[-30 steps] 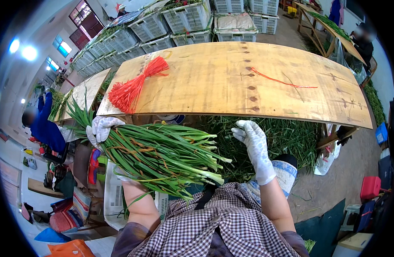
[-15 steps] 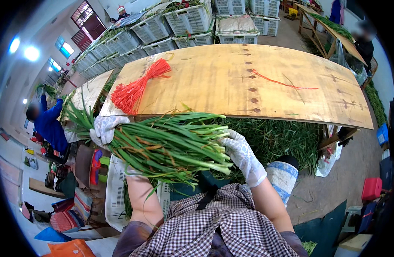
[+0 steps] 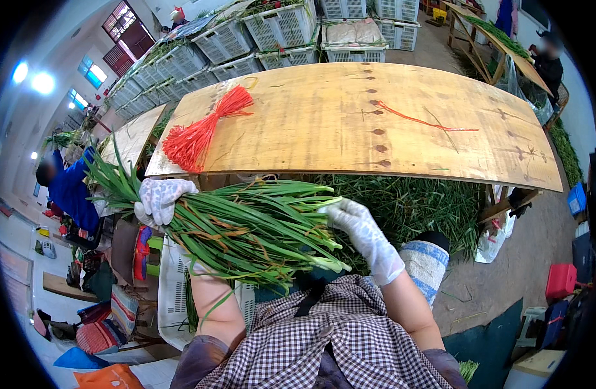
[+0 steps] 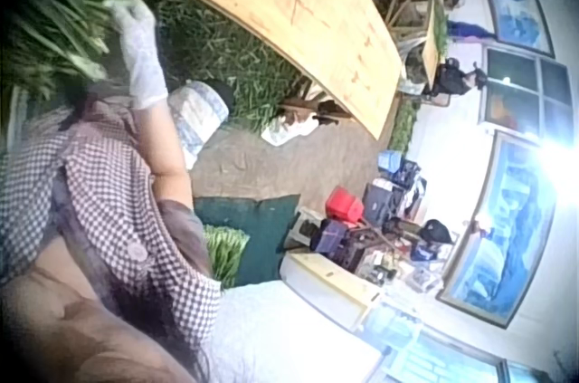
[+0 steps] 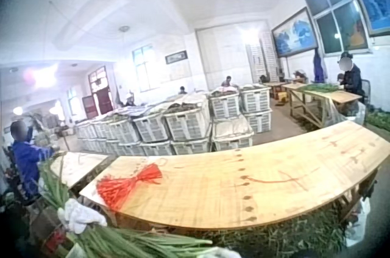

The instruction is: The person gathers green stalks into bunches, aligns them, and secures each bundle with a red tie in a large processing facility.

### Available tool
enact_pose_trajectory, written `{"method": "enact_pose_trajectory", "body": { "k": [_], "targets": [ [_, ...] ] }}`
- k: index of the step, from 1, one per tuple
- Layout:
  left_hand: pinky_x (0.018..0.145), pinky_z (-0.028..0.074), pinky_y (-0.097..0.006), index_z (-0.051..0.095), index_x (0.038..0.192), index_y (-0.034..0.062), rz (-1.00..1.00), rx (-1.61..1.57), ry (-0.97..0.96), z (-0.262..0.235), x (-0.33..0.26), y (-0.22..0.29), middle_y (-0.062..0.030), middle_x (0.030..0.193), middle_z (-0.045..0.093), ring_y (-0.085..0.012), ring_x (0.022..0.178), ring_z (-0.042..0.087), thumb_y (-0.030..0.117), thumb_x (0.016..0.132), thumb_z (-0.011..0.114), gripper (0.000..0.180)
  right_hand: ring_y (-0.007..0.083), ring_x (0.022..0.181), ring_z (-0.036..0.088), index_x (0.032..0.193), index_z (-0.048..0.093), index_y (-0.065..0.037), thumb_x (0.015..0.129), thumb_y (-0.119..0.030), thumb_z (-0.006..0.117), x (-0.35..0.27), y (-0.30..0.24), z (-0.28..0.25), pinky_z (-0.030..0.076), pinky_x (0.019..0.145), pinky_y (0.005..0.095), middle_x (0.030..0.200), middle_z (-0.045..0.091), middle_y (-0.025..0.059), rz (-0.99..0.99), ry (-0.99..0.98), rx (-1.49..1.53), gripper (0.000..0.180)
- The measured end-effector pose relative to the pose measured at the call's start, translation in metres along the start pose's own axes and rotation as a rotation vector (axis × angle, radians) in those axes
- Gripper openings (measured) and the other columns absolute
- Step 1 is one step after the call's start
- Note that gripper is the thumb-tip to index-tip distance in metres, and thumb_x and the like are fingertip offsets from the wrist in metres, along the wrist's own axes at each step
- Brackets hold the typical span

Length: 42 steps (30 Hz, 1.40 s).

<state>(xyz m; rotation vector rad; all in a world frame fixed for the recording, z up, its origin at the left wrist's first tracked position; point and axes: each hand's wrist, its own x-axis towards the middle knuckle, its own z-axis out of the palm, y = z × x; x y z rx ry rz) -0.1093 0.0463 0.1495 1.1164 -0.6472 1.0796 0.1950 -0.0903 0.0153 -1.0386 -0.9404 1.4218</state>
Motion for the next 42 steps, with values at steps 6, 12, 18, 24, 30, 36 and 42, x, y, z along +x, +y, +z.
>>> {"method": "enact_pose_trajectory", "body": {
  "k": [6,12,18,24,30,36,42],
  "targets": [
    [0.082,0.048,-0.028,0.047,0.068,0.017,0.129,-0.099,0.136,0.014,-0.001,-0.001,0.0072,0.051,0.052,-0.0065,0.05,0.053,0.018,0.09,0.062,0.027,0.0179,0.097,0.065,0.106,0.069,-0.002,0.089,-0.027,0.067,-0.006,0.072,-0.111,0.05,0.088,0.0296,0.103,0.069,0.012,0.17,0.44,-0.659,0.03],
    [0.078,0.04,-0.032,0.043,0.063,0.0176,0.063,-0.122,0.378,0.018,0.013,-0.024,0.0091,0.052,0.041,-0.0068,0.052,0.044,0.02,0.094,0.055,0.034,0.0104,0.094,0.062,0.113,0.068,-0.001,0.087,-0.021,0.07,0.011,-0.015,-0.005,0.047,0.088,0.0242,0.104,0.071,0.0044,-0.005,-0.06,-0.03,0.033],
    [0.09,0.044,-0.038,0.046,0.074,0.0103,0.225,0.539,0.951,0.061,0.064,-0.026,-0.0005,0.063,0.046,-0.0142,0.065,0.048,0.025,0.1,0.05,0.03,0.0194,0.08,0.066,0.105,0.067,-0.001,0.09,-0.034,0.068,0.035,0.024,-0.062,0.055,0.078,0.0322,0.091,0.067,0.0055,-0.159,0.064,0.646,0.036],
    [0.091,0.052,-0.04,0.052,0.075,0.0064,0.145,0.406,1.176,0.026,0.044,-0.016,-0.0083,0.071,0.056,-0.0192,0.071,0.056,0.026,0.095,0.06,0.029,0.0147,0.107,0.057,0.13,0.056,-0.001,0.094,-0.028,0.062,0.015,0.029,-0.006,0.047,0.094,0.0301,0.113,0.065,0.0059,0.011,-0.109,0.168,0.045],
    [0.089,0.052,-0.037,0.051,0.07,0.0099,0.192,0.352,0.85,0.009,0.029,0.017,-0.0032,0.065,0.056,-0.0161,0.065,0.057,0.027,0.095,0.06,0.031,0.0083,0.072,0.064,0.112,0.067,-0.002,0.091,-0.014,0.065,0.001,0.01,-0.069,0.056,0.069,0.0212,0.089,0.069,0.0035,0.037,0.324,0.277,0.024],
    [0.089,0.052,-0.036,0.051,0.068,0.01,0.262,0.359,0.878,0.023,0.028,-0.008,-0.0014,0.064,0.055,-0.0141,0.063,0.056,0.027,0.096,0.057,0.033,0.013,0.103,0.061,0.125,0.06,-0.001,0.091,-0.027,0.066,-0.006,-0.006,-0.014,0.048,0.092,0.028,0.113,0.067,0.0051,0.091,0.033,0.031,0.043],
    [0.087,0.052,-0.036,0.051,0.07,0.0091,0.271,0.303,1.009,0.042,0.039,-0.02,-0.0012,0.065,0.053,-0.0147,0.064,0.055,0.025,0.097,0.056,0.032,0.0111,0.097,0.061,0.119,0.063,0.001,0.083,-0.009,0.074,0.025,-0.011,0.033,0.048,0.089,0.0255,0.113,0.066,0.0056,-0.156,0.218,0.32,0.039]
  ]
}}
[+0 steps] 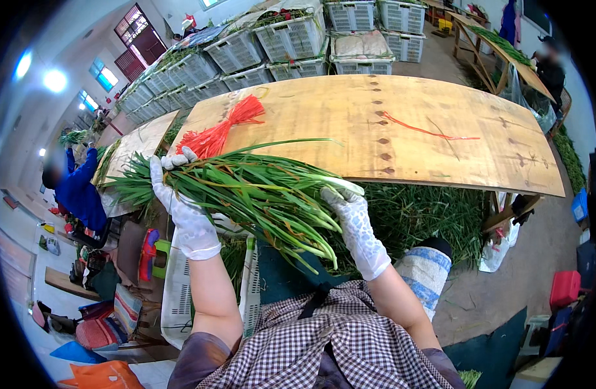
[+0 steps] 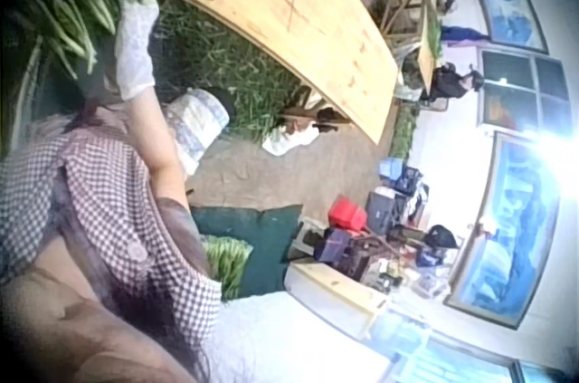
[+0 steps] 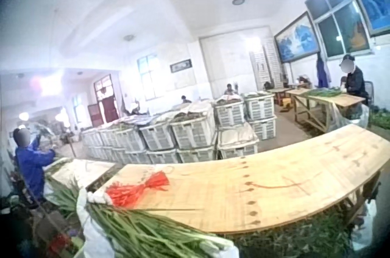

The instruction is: The person gathers green stalks into bunches, aligns them, and secures each bundle with a red tie in a large processing facility.

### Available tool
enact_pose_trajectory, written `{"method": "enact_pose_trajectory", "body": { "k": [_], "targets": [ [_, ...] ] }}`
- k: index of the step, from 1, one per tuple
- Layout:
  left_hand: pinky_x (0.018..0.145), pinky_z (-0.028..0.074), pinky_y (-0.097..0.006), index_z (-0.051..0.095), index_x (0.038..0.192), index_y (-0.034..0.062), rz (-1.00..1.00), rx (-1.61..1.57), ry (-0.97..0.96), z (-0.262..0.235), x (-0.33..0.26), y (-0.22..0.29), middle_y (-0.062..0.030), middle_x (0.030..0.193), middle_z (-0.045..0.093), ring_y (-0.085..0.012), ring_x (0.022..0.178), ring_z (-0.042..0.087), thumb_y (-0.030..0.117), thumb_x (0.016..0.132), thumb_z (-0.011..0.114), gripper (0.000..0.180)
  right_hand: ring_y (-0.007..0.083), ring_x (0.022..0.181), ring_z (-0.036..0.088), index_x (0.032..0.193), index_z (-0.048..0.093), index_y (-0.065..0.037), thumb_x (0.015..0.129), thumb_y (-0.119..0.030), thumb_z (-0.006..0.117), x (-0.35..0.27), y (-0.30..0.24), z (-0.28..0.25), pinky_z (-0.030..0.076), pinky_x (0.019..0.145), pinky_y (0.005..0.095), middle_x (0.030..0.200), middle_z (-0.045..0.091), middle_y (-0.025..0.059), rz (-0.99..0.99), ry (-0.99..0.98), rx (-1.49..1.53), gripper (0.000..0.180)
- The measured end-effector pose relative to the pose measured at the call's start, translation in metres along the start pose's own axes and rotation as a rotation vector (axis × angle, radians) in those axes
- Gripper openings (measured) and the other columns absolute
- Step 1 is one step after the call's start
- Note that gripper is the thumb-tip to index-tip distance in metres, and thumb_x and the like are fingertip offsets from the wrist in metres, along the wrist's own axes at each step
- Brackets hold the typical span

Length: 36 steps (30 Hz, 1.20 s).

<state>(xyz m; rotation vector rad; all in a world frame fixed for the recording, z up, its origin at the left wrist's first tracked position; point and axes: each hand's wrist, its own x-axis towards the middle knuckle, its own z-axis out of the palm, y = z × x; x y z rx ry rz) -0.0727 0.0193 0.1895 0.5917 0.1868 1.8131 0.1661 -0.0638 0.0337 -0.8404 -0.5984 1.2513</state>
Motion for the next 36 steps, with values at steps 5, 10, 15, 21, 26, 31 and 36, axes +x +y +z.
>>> {"method": "enact_pose_trajectory", "body": {
  "k": [5,10,15,21,26,31,36],
  "targets": [
    [0.089,0.052,-0.037,0.054,0.075,0.0075,0.015,0.098,0.028,-0.008,0.001,0.017,-0.0027,0.069,0.056,-0.0152,0.066,0.056,0.023,0.095,0.059,0.026,0.0105,0.077,0.066,0.116,0.066,-0.004,0.082,-0.009,0.075,-0.02,-0.026,0.015,0.052,0.071,0.0249,0.089,0.073,0.0072,-0.271,0.213,-0.488,0.036],
    [0.092,0.052,-0.041,0.06,0.078,0.004,-0.079,0.064,0.01,0.0,-0.013,0.035,-0.0051,0.072,0.063,-0.0169,0.069,0.062,0.02,0.093,0.062,0.022,0.0255,0.063,0.068,0.107,0.071,-0.014,0.087,-0.014,0.064,-0.034,-0.035,-0.016,0.054,0.055,0.0351,0.081,0.071,0.0113,-0.448,-0.157,-1.335,0.021],
    [0.093,0.051,-0.04,0.061,0.08,0.0031,-0.098,0.16,-0.116,-0.006,-0.025,0.034,-0.0072,0.076,0.063,-0.0171,0.073,0.061,0.018,0.096,0.057,0.022,0.0081,0.047,0.055,0.1,0.07,0.003,0.088,-0.017,0.068,-0.055,-0.071,-0.025,0.045,0.046,0.0203,0.074,0.069,0.0068,0.338,-0.398,-0.187,0.024],
    [0.08,0.051,-0.038,0.057,0.075,0.0039,-0.186,-0.009,-0.142,-0.033,-0.013,0.027,-0.0068,0.068,0.059,-0.0197,0.07,0.058,0.022,0.098,0.051,0.03,0.0077,0.046,0.056,0.091,0.072,0.005,0.086,-0.015,0.067,-0.059,-0.071,-0.051,0.045,0.046,0.0209,0.066,0.067,0.0062,0.403,-0.398,-0.338,0.021],
    [0.085,0.051,-0.039,0.059,0.078,0.0028,-0.286,-0.084,-0.138,-0.048,-0.008,0.024,-0.0068,0.071,0.061,-0.0182,0.076,0.061,0.02,0.096,0.055,0.025,0.0095,0.044,0.055,0.081,0.072,0.004,0.084,-0.013,0.066,-0.057,-0.082,-0.075,0.044,0.046,0.0214,0.055,0.062,0.0057,0.338,-0.368,-0.398,0.018],
    [0.098,0.048,-0.041,0.057,0.114,0.0029,0.355,0.51,-0.368,-0.087,0.001,0.043,-0.0092,0.102,0.061,-0.0219,0.103,0.058,0.018,0.095,0.054,0.025,0.0112,0.04,0.051,0.072,0.069,0.005,0.079,-0.014,0.064,-0.065,-0.089,-0.128,0.043,0.044,0.0234,0.056,0.063,0.0089,0.21,-0.102,-0.307,0.02],
    [0.101,0.046,-0.044,0.058,0.107,0.0052,0.222,0.47,-0.361,-0.102,0.013,0.097,-0.0098,0.12,0.055,-0.025,0.116,0.052,0.02,0.097,0.045,0.022,0.0126,0.042,0.052,0.071,0.066,0.002,0.083,-0.016,0.064,-0.062,-0.053,-0.223,0.045,0.046,0.0254,0.063,0.066,0.0102,0.252,0.019,-0.197,0.022]
  ]
}}
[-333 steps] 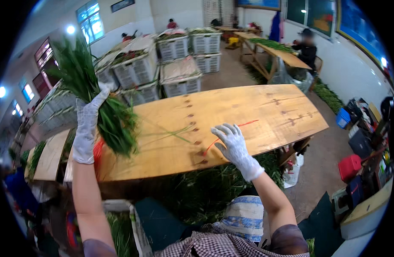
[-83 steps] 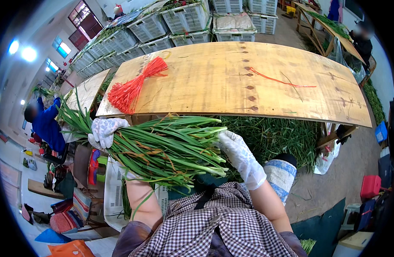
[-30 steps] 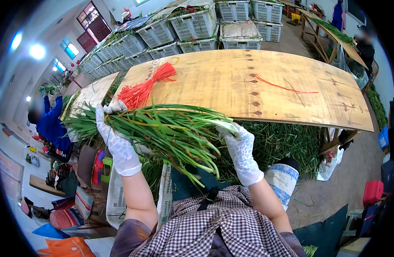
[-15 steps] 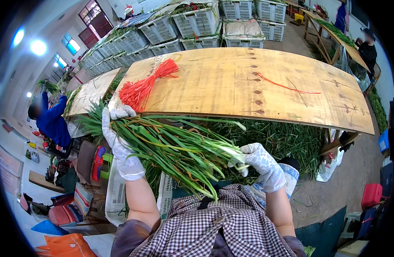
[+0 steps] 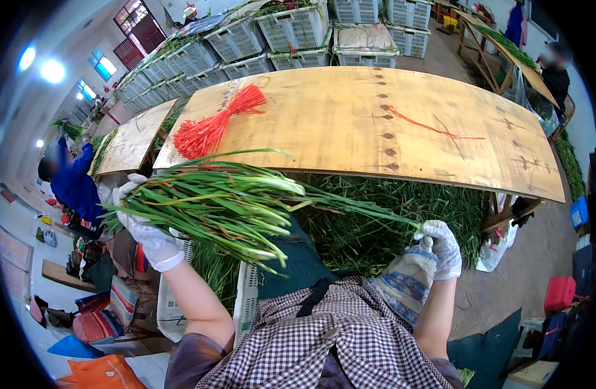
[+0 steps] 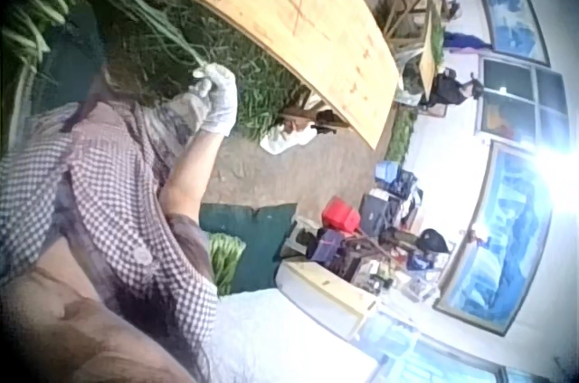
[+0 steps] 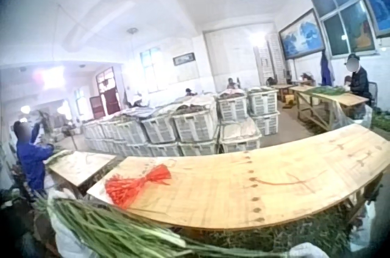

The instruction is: The person gathers green stalks into bunches, aligns them, and secures each bundle with a red tie in a large processing facility.

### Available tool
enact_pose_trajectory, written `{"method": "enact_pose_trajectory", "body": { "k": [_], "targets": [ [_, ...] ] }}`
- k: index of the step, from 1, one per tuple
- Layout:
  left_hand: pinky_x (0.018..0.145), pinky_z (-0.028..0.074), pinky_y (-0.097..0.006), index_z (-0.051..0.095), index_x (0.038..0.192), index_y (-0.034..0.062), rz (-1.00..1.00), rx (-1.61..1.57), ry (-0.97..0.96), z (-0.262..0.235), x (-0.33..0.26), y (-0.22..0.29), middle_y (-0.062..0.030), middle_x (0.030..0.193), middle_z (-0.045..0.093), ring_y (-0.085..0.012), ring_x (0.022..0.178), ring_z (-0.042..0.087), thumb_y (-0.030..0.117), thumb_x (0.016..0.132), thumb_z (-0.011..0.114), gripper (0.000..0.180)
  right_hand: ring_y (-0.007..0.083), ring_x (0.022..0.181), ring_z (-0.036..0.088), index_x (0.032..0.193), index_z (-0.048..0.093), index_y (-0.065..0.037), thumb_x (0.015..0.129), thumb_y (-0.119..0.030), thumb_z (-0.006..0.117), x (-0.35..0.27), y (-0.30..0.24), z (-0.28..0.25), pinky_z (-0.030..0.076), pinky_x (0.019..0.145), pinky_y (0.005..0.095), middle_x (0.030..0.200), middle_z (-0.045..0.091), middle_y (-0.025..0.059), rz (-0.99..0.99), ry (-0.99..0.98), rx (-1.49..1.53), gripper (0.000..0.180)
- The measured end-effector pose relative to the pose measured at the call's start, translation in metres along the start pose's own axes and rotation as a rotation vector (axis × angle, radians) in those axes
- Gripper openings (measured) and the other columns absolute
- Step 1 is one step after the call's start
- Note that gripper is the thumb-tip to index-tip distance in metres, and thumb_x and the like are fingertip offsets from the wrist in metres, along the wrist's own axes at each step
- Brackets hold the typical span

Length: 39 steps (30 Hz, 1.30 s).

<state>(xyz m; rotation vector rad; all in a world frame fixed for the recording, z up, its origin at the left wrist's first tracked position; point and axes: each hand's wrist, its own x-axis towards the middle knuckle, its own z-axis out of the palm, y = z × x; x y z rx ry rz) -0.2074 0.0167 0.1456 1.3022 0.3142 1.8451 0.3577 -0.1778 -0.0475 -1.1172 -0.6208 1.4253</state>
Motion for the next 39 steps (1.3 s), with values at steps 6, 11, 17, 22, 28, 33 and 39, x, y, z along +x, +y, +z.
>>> {"method": "enact_pose_trajectory", "body": {
  "k": [6,11,17,22,28,33,39],
  "targets": [
    [0.102,0.043,-0.041,0.061,0.098,0.007,-0.153,-0.307,0.066,-0.007,0.0,0.014,-0.0091,0.117,0.057,-0.0199,0.115,0.051,0.026,0.097,0.049,0.023,0.0184,0.058,0.061,0.086,0.072,-0.005,0.085,-0.017,0.068,0.031,0.039,0.002,0.05,0.058,0.0312,0.073,0.07,0.0092,0.185,0.248,-0.379,0.013],
    [0.103,0.041,-0.038,0.061,0.101,0.0107,-0.106,-0.256,0.168,0.017,-0.001,-0.001,-0.0047,0.116,0.058,-0.0179,0.113,0.053,0.027,0.096,0.052,0.019,0.0273,0.104,0.065,0.115,0.068,-0.013,0.078,-0.019,0.075,0.021,-0.021,0.135,0.05,0.092,0.036,0.114,0.068,0.0103,-0.465,0.18,-1.054,0.039],
    [0.095,0.047,-0.033,0.059,0.092,0.0047,-0.039,-0.237,0.109,0.065,-0.012,-0.03,-0.0069,0.103,0.062,-0.0168,0.102,0.058,0.022,0.095,0.056,0.018,0.0167,0.106,0.062,0.119,0.064,-0.002,0.078,-0.014,0.077,0.017,-0.05,0.236,0.047,0.096,0.0301,0.115,0.068,0.0103,-0.282,-0.177,-0.434,0.045],
    [0.093,0.05,-0.043,0.057,0.078,0.0021,-0.169,-0.367,0.233,0.056,0.033,-0.038,-0.0111,0.083,0.061,-0.025,0.09,0.06,0.032,0.096,0.055,0.035,0.0099,0.084,0.064,0.108,0.069,0.001,0.084,-0.011,0.071,0.041,-0.038,0.233,0.052,0.077,0.0238,0.096,0.071,0.0046,-0.294,-0.145,-0.224,0.027],
    [0.091,0.052,-0.042,0.053,0.075,0.006,-0.143,-0.3,0.481,0.116,0.068,-0.021,-0.0092,0.074,0.058,-0.0213,0.074,0.058,0.03,0.094,0.059,0.031,0.0143,0.08,0.067,0.115,0.067,-0.005,0.096,-0.03,0.059,0.064,-0.012,0.137,0.054,0.078,0.0299,0.098,0.071,0.0094,-0.063,0.133,-0.252,0.032],
    [0.069,0.056,-0.032,0.06,0.085,0.0045,-0.143,0.067,0.424,0.183,0.059,-0.035,-0.0085,0.075,0.064,-0.0179,0.064,0.061,0.029,0.09,0.066,0.025,0.0131,0.087,0.064,0.119,0.065,-0.004,0.087,-0.015,0.07,0.038,-0.034,0.238,0.051,0.081,0.0273,0.102,0.07,0.0076,-0.246,-0.216,-0.148,0.035],
    [0.056,0.054,-0.026,0.062,0.098,0.0039,0.065,0.654,-0.055,0.256,0.059,-0.028,-0.0055,0.078,0.069,-0.012,0.062,0.064,0.024,0.089,0.07,0.023,0.0094,0.068,0.061,0.105,0.069,0.001,0.088,-0.009,0.067,0.078,-0.03,0.163,0.049,0.065,0.0225,0.087,0.07,0.0055,-0.372,0.323,-0.264,0.019]
  ]
}}
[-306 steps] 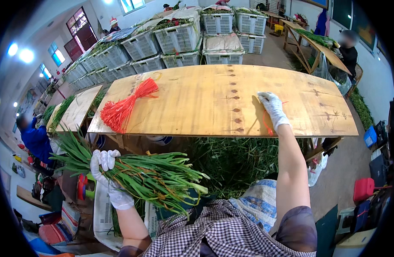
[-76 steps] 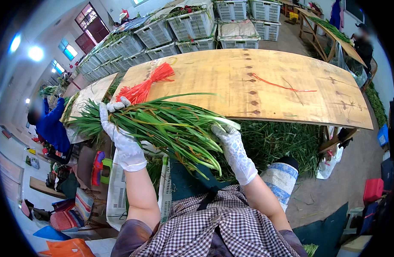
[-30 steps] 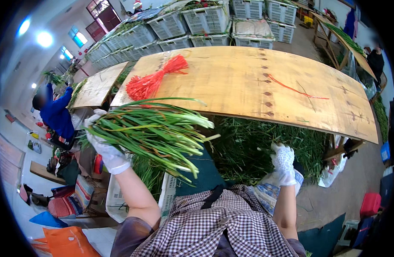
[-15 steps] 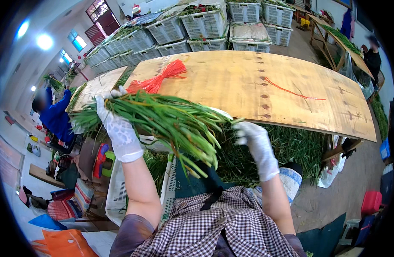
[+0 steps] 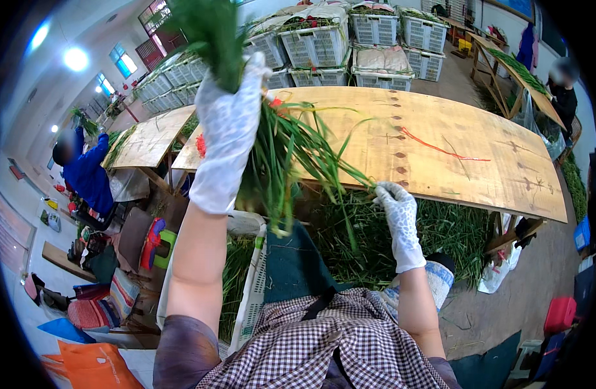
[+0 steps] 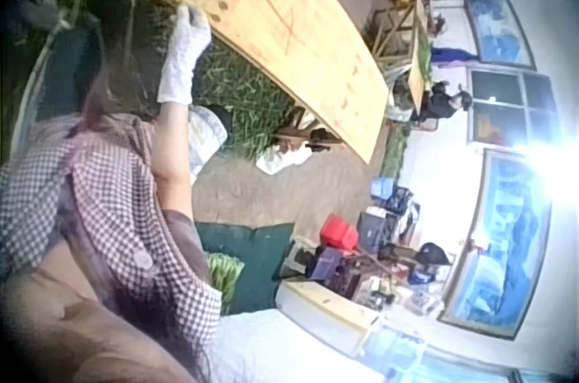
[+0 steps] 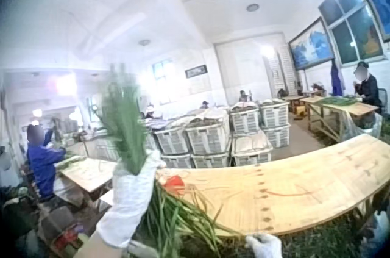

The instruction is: The person gathers green stalks into bunches, aligns them, and secures each bundle with a red tie in a large processing facility.

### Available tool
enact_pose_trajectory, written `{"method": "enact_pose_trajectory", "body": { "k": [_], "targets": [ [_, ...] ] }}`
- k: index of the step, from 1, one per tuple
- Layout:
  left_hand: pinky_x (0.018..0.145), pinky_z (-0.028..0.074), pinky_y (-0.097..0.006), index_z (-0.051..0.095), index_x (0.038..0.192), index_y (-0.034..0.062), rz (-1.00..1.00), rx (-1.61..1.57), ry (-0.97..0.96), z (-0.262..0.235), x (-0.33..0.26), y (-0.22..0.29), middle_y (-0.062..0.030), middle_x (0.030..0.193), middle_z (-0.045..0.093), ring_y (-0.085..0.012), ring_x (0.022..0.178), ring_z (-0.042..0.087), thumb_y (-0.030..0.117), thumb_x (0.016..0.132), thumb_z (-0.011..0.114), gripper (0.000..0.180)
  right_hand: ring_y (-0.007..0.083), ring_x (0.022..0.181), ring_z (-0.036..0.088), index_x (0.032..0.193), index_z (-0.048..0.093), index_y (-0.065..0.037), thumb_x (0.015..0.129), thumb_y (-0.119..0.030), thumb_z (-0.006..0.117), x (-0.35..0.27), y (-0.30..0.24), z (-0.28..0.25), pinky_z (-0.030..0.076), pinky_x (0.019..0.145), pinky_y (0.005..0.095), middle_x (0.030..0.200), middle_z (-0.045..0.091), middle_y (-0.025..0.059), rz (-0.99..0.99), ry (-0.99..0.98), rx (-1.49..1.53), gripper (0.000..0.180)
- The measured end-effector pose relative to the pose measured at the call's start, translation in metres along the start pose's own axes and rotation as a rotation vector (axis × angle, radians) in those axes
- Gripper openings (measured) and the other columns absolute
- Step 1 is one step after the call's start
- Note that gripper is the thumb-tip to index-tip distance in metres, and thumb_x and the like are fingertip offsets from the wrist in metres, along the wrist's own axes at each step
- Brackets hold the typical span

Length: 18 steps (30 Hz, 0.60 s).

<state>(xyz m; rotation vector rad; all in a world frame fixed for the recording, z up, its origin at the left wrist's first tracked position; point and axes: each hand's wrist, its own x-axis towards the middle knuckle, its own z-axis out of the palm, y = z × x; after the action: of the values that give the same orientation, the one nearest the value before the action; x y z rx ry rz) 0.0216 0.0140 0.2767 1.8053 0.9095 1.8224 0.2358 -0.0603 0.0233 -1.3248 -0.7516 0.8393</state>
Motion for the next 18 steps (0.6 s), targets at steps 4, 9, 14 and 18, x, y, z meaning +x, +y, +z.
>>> {"method": "enact_pose_trajectory", "body": {
  "k": [4,9,14,18],
  "targets": [
    [0.058,0.052,-0.025,0.065,0.099,0.0048,0.047,0.034,0.084,-0.003,0.025,0.004,-0.0073,0.081,0.071,-0.0117,0.063,0.065,0.022,0.091,0.068,0.02,0.0078,0.074,0.062,0.106,0.068,-0.001,0.089,-0.01,0.067,0.0,0.01,-0.021,0.052,0.068,0.0214,0.092,0.069,0.0026,0.197,-0.137,0.223,0.019],
    [0.061,0.054,-0.028,0.067,0.104,0.0006,-0.172,0.053,0.239,-0.053,0.059,0.01,-0.0104,0.085,0.072,-0.0145,0.072,0.067,0.022,0.09,0.068,0.026,0.0084,0.078,0.064,0.111,0.066,-0.004,0.093,-0.015,0.062,0.001,0.044,-0.085,0.053,0.066,0.02,0.093,0.069,0.0021,0.399,-0.287,0.364,0.021],
    [0.065,0.053,-0.031,0.063,0.095,-0.0001,-0.281,-0.405,0.233,-0.129,0.093,-0.032,-0.0097,0.084,0.067,-0.0189,0.073,0.064,0.02,0.093,0.062,0.02,0.0196,0.103,0.064,0.13,0.052,0.001,0.086,0.001,0.064,-0.032,0.031,-0.075,0.053,0.093,0.0363,0.125,0.06,0.0115,0.319,-0.464,0.734,0.045],
    [0.069,0.051,-0.032,0.053,0.082,0.0075,-0.255,-0.548,0.037,-0.139,0.065,-0.038,-0.0017,0.073,0.054,-0.0159,0.068,0.055,0.02,0.094,0.06,0.019,0.0215,0.101,0.065,0.129,0.054,0.002,0.083,0.004,0.065,-0.047,-0.008,-0.064,0.055,0.089,0.0355,0.121,0.063,0.0117,0.22,-0.486,0.601,0.047]
  ]
}}
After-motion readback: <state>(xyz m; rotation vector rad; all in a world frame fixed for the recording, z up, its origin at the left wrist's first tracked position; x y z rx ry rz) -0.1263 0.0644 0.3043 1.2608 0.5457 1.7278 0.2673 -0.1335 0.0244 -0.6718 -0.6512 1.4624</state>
